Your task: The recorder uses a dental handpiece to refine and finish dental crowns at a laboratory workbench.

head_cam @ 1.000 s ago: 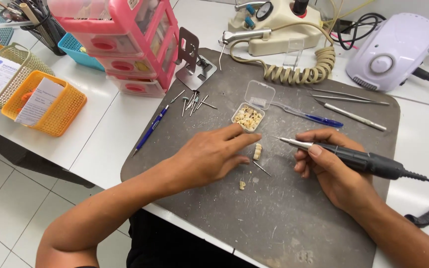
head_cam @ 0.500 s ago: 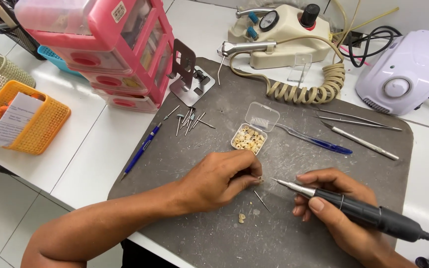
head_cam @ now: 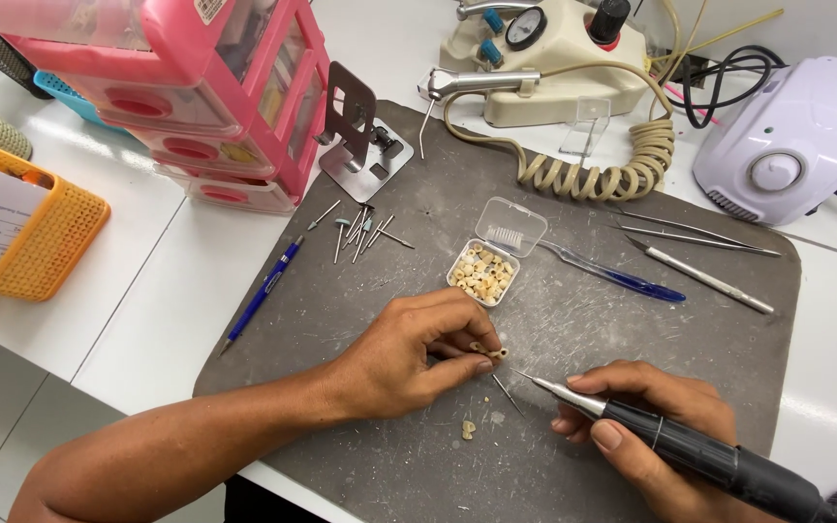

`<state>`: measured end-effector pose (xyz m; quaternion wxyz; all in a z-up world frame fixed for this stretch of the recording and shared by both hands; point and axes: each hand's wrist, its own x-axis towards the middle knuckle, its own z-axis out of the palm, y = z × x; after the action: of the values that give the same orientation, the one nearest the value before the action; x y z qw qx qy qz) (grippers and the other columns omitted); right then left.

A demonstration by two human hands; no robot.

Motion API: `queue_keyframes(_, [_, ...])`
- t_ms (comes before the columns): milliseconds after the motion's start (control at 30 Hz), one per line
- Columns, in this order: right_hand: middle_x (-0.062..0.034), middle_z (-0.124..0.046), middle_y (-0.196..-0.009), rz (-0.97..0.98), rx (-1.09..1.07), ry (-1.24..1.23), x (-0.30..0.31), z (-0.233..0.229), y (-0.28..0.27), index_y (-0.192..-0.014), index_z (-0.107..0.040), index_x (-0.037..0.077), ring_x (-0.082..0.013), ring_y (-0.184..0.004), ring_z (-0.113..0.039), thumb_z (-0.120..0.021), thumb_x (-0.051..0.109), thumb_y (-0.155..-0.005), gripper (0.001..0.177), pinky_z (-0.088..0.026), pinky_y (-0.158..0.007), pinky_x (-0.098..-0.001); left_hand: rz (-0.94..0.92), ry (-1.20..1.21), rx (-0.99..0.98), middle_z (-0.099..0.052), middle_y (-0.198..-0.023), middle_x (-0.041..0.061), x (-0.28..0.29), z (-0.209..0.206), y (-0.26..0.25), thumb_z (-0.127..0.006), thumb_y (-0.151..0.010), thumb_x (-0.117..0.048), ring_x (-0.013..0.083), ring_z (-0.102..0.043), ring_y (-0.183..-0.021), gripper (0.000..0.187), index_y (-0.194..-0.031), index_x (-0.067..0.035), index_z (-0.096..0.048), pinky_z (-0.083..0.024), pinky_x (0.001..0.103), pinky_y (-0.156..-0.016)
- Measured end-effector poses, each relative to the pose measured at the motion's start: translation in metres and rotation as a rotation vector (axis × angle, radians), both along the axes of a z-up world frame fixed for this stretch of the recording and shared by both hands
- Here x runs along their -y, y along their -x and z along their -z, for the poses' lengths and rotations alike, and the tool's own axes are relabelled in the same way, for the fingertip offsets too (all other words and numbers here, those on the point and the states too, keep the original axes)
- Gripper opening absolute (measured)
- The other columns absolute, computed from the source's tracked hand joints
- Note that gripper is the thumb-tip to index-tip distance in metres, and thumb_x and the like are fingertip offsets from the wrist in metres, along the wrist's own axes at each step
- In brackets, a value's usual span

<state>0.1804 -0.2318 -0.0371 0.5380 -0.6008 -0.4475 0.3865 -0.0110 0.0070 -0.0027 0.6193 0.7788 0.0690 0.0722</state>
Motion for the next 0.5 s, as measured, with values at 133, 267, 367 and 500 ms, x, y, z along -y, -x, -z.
queue_keyframes(133, [-0.0234,-0.076,-0.098,0.067,-0.051,0.038,0.000,0.003,0.001,-0.112,-0.070,-0.009,-0.0315,-0.088,-0.081,-0.066,0.016,-0.085,0.037,-0.070,-0.077,-0.0416,-0.024,0.014,0.011,-0.068,-0.110,0.009,0.001,-0.002,0.003,-0.071,-0.094,0.001,0.0177,-0.075,-0.102,0.012,-0.105,0.002,-0.069,-0.066,0.029,-0.091])
queue_keyframes(267, [-0.0275,-0.074,-0.095,0.179,-0.246,0.090,0.005,0.004,0.010,-0.113,-0.068,-0.012,-0.0343,-0.087,-0.083,-0.064,0.015,-0.086,0.038,-0.068,-0.078,-0.0461,0.058,0.417,0.004,-0.068,-0.114,0.010,0.001,0.007,0.004,-0.062,-0.100,-0.001,0.0163,-0.073,-0.109,0.017,-0.116,0.005,-0.060,-0.065,0.029,-0.098])
queue_keyframes(367, [-0.0256,-0.073,-0.095,0.158,-0.173,0.060,0.004,0.003,0.012,-0.113,-0.068,-0.012,-0.0325,-0.085,-0.082,-0.064,0.015,-0.086,0.038,-0.067,-0.075,-0.0440,0.022,0.430,-0.097,-0.067,-0.108,0.012,0.004,0.003,0.001,-0.061,-0.098,-0.002,0.0167,-0.075,-0.104,0.026,-0.122,0.004,-0.055,-0.066,0.030,-0.092])
queue_keyframes(500, [-0.0244,-0.074,-0.094,0.135,-0.111,0.015,0.001,0.001,0.012,-0.113,-0.069,-0.012,-0.0309,-0.083,-0.081,-0.064,0.015,-0.086,0.038,-0.066,-0.074,-0.0412,-0.015,0.481,-0.116,-0.069,-0.108,0.013,0.004,0.010,-0.002,-0.063,-0.099,-0.005,0.0180,-0.073,-0.101,0.032,-0.128,0.004,-0.055,-0.064,0.030,-0.090])
